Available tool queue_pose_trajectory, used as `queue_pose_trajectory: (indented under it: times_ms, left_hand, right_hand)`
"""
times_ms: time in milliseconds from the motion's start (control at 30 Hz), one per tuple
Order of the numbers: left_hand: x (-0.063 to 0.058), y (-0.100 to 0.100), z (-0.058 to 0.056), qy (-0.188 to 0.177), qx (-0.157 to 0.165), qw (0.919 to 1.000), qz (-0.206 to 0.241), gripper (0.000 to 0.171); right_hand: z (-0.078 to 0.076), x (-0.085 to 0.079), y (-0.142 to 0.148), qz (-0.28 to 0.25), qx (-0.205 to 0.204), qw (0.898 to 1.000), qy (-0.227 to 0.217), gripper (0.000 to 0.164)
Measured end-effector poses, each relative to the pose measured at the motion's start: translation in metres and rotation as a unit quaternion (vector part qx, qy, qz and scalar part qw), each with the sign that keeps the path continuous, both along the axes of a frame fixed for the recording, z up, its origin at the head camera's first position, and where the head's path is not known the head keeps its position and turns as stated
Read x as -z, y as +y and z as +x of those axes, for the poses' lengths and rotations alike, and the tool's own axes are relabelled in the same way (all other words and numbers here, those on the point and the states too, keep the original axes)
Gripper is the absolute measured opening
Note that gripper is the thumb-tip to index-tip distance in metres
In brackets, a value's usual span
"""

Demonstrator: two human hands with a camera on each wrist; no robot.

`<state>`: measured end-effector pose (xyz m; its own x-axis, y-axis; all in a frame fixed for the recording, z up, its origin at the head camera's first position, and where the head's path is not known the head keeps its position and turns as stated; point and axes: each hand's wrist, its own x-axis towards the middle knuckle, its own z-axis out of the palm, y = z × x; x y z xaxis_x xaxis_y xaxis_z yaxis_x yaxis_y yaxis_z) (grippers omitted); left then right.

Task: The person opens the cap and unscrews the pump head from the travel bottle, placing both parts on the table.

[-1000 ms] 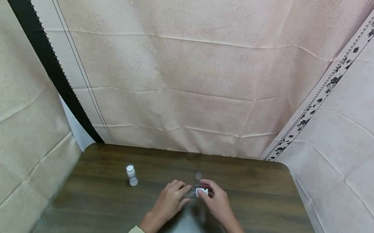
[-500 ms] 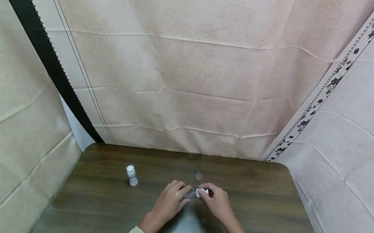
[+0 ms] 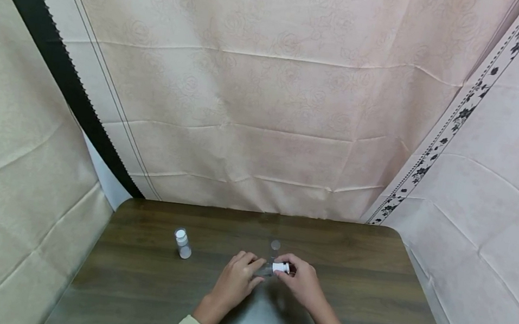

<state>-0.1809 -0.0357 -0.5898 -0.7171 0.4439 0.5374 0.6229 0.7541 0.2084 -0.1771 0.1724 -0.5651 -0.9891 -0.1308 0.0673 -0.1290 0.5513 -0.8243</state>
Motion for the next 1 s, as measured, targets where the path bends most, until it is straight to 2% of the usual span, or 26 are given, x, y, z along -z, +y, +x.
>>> queue_pose_trajectory:
  times_ms: [200,367,467,700,1000]
  left_hand:
    - [-0.0005,0.0002,0.0,-0.007,0.002,1.0,0.003,0.041]
    - [0.0009,0.0011,-0.001,0.017,0.006,0.9998,0.007,0.042]
    - [0.0022,0.002,-0.0016,0.028,0.009,0.9995,0.012,0.043]
    - [0.0005,0.0031,-0.0003,0.024,0.011,0.9996,0.007,0.041]
    - [-0.0008,0.003,-0.0001,0.016,0.007,0.9998,0.005,0.041]
  right_hand:
    - [-0.0001,0.0009,-0.0011,-0.039,0.007,0.999,0.004,0.007]
    - [-0.0014,0.0023,-0.003,-0.072,0.025,0.997,0.012,0.013]
    - [-0.0021,0.0017,-0.0041,-0.064,0.038,0.997,0.015,0.015]
    - [-0.0023,0.001,-0.0041,0.005,0.041,0.999,0.017,0.005]
    - [-0.0033,0.0014,-0.0031,0.003,0.038,0.999,0.014,0.007]
